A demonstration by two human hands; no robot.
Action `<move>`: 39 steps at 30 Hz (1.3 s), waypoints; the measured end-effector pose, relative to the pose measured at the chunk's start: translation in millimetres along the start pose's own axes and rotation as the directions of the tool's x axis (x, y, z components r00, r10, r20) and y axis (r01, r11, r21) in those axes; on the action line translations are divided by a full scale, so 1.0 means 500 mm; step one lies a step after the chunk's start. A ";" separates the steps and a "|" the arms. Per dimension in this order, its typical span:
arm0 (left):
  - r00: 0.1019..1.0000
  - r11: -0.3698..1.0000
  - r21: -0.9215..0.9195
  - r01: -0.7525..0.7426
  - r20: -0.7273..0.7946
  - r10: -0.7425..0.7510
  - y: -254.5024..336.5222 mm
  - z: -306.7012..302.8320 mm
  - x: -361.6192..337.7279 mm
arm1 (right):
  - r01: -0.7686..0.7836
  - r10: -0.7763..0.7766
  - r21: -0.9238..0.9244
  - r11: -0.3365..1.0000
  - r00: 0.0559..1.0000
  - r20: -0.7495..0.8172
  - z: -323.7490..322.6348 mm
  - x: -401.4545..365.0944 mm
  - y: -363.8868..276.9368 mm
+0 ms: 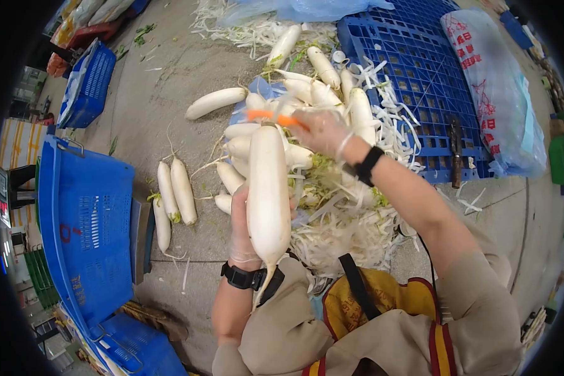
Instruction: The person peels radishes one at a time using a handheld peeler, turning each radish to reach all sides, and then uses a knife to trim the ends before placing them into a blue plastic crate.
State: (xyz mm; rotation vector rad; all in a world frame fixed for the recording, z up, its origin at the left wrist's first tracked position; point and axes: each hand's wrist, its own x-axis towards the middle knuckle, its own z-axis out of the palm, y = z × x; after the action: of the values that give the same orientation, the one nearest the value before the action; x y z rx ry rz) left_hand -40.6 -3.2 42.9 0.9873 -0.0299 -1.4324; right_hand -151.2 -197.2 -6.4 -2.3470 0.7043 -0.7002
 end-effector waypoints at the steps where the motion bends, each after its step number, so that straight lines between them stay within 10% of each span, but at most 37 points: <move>1: 1.000 1.000 0.020 0.020 0.005 -0.020 0.001 -0.002 0.006 | -0.036 0.036 -0.056 0.998 0.999 -0.002 -0.008 0.009 0.021; 4: 0.995 0.991 0.130 -0.040 0.096 0.027 0.011 -0.022 0.024 | -0.116 0.119 -0.077 0.990 0.992 0.045 -0.034 -0.029 -0.018; 6: 1.000 0.992 0.129 -0.013 0.024 0.010 0.008 -0.015 0.013 | 0.172 -0.164 -0.028 0.985 0.969 0.187 -0.045 -0.070 -0.064; 12: 0.994 0.986 0.136 0.099 0.027 -0.104 -0.001 -0.017 -0.001 | -0.038 0.045 -0.112 0.993 0.997 0.066 -0.040 -0.018 -0.014; 14: 0.995 0.982 0.177 0.072 0.062 -0.084 -0.001 -0.025 0.008 | 0.182 -0.179 -0.045 0.982 0.982 0.055 -0.055 -0.054 -0.061; 20: 0.997 0.979 0.201 0.036 -0.070 -0.022 -0.005 -0.001 0.003 | -0.077 0.077 -0.014 0.997 0.995 0.065 -0.043 -0.053 -0.036; 23: 0.998 0.992 0.117 0.056 0.001 -0.056 0.002 -0.011 0.004 | 0.160 -0.155 -0.019 0.987 0.976 0.155 -0.025 -0.099 -0.057; 27: 0.989 0.982 0.136 0.132 0.042 -0.139 0.009 0.002 -0.015 | -0.204 0.204 -0.005 0.979 0.979 0.004 -0.042 -0.043 -0.025; 29: 0.998 0.971 0.231 -0.057 0.046 0.048 0.004 0.012 -0.012 | -0.232 0.233 0.050 0.971 0.973 -0.007 -0.055 -0.042 -0.037; 31: 1.000 0.990 0.141 -0.015 0.023 0.012 0.001 -0.015 0.008 | 0.171 -0.172 0.026 0.985 0.984 0.050 -0.063 -0.089 -0.078; 34: 0.996 0.997 0.070 0.037 0.077 -0.042 0.011 -0.025 0.006 | 0.332 -0.348 0.105 0.937 0.897 0.273 -0.082 -0.122 -0.123; 39: 0.983 0.991 0.101 0.084 0.153 -0.099 -0.008 -0.010 -0.006 | -0.030 0.047 -0.175 0.984 0.995 0.090 -0.062 0.001 -0.011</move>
State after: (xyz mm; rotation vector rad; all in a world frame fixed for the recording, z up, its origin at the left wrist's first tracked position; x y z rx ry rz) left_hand -41.6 2.9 38.9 0.9600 -0.1719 -1.6035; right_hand -168.0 -205.2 18.8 -2.4983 0.7947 -0.5257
